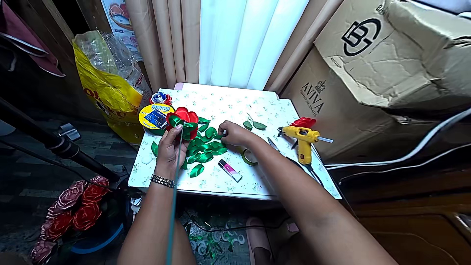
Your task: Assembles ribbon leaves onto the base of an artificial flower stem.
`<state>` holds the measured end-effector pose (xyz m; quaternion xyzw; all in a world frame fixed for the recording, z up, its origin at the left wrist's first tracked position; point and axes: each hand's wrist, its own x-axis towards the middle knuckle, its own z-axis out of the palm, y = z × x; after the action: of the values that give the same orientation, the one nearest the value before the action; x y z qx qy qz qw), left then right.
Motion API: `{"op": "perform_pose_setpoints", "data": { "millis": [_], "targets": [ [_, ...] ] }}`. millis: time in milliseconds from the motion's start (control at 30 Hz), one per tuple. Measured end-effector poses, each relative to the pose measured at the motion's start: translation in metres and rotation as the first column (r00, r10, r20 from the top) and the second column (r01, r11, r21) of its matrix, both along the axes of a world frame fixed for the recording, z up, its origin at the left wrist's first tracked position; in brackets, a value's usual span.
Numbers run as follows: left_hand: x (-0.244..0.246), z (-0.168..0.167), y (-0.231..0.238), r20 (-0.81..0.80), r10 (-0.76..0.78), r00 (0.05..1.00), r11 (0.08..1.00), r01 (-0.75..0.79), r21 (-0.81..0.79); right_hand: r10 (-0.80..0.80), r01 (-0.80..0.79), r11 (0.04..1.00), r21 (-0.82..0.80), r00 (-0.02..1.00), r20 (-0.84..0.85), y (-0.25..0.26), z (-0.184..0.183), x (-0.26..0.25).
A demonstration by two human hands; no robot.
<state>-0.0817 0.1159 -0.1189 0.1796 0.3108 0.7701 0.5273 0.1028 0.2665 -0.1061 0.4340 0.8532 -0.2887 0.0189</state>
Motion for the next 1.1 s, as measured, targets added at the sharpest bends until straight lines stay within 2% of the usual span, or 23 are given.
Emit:
{"op": "perform_pose_setpoints", "data": {
  "millis": [100,200,267,333,400,467,567,633,700,767,833,900,967,1033,1100],
  "targets": [
    [0.002,-0.003,0.000,-0.051,-0.014,0.999,1.000,0.013,-0.005,-0.027,0.027,1.000,-0.010,1.000,-0.009,0.000,0.002,0.004],
    [0.004,-0.001,0.001,-0.100,-0.021,0.995,0.999,0.016,-0.050,-0.028,0.041,0.995,0.087,0.990,-0.139,-0.002,-0.003,0.014],
    [0.002,-0.004,0.002,-0.110,-0.060,0.992,0.998,0.056,-0.041,0.060,0.025,0.968,0.251,0.944,-0.326,-0.009,-0.003,0.024],
    [0.002,-0.006,0.003,-0.102,-0.110,0.989,0.994,0.111,0.006,0.190,0.026,0.913,0.406,0.854,-0.483,-0.019,-0.003,0.035],
    [0.004,-0.007,0.001,-0.093,-0.208,0.974,0.975,0.214,0.063,0.292,0.043,0.855,0.518,0.785,-0.547,-0.031,0.000,0.047],
    [0.012,-0.010,0.000,-0.104,-0.324,0.940,0.936,0.334,0.109,0.361,0.057,0.783,0.619,0.770,-0.527,-0.043,0.004,0.059],
    [0.026,-0.019,0.002,-0.187,-0.488,0.853,0.834,0.519,0.190,0.422,0.034,0.673,0.738,0.802,-0.422,-0.056,0.008,0.077],
    [0.038,-0.022,0.004,-0.249,-0.541,0.803,0.786,0.588,0.189,0.432,0.016,0.632,0.774,0.823,-0.370,-0.062,0.009,0.087],
    [0.052,-0.021,0.006,-0.282,-0.549,0.787,0.787,0.600,0.144,0.406,0.037,0.624,0.781,0.838,-0.364,-0.067,0.008,0.098],
    [0.065,-0.020,0.007,-0.343,-0.519,0.783,0.804,0.584,0.115,0.290,0.131,0.657,0.742,0.865,-0.409,-0.074,0.005,0.114],
    [0.072,-0.021,0.011,-0.467,-0.452,0.760,0.825,0.555,0.104,0.014,0.340,0.687,0.642,0.877,-0.480,-0.084,0.002,0.141],
    [0.072,-0.022,0.016,-0.616,-0.379,0.690,0.845,0.530,0.075,-0.353,0.581,0.641,0.501,0.803,-0.480,-0.092,0.002,0.171],
    [0.072,-0.023,0.018,-0.672,-0.345,0.655,0.861,0.507,0.052,-0.667,0.757,0.562,0.333,0.653,-0.360,-0.097,0.008,0.195],
    [0.073,-0.026,0.021,-0.670,-0.350,0.655,0.857,0.513,0.054,-0.798,0.841,0.492,0.223,0.538,-0.271,-0.092,0.007,0.210],
    [0.076,-0.028,0.023,-0.641,-0.379,0.668,0.840,0.538,0.065,-0.794,0.853,0.506,0.126,0.518,-0.318,-0.078,-0.008,0.219]
  ]
}}
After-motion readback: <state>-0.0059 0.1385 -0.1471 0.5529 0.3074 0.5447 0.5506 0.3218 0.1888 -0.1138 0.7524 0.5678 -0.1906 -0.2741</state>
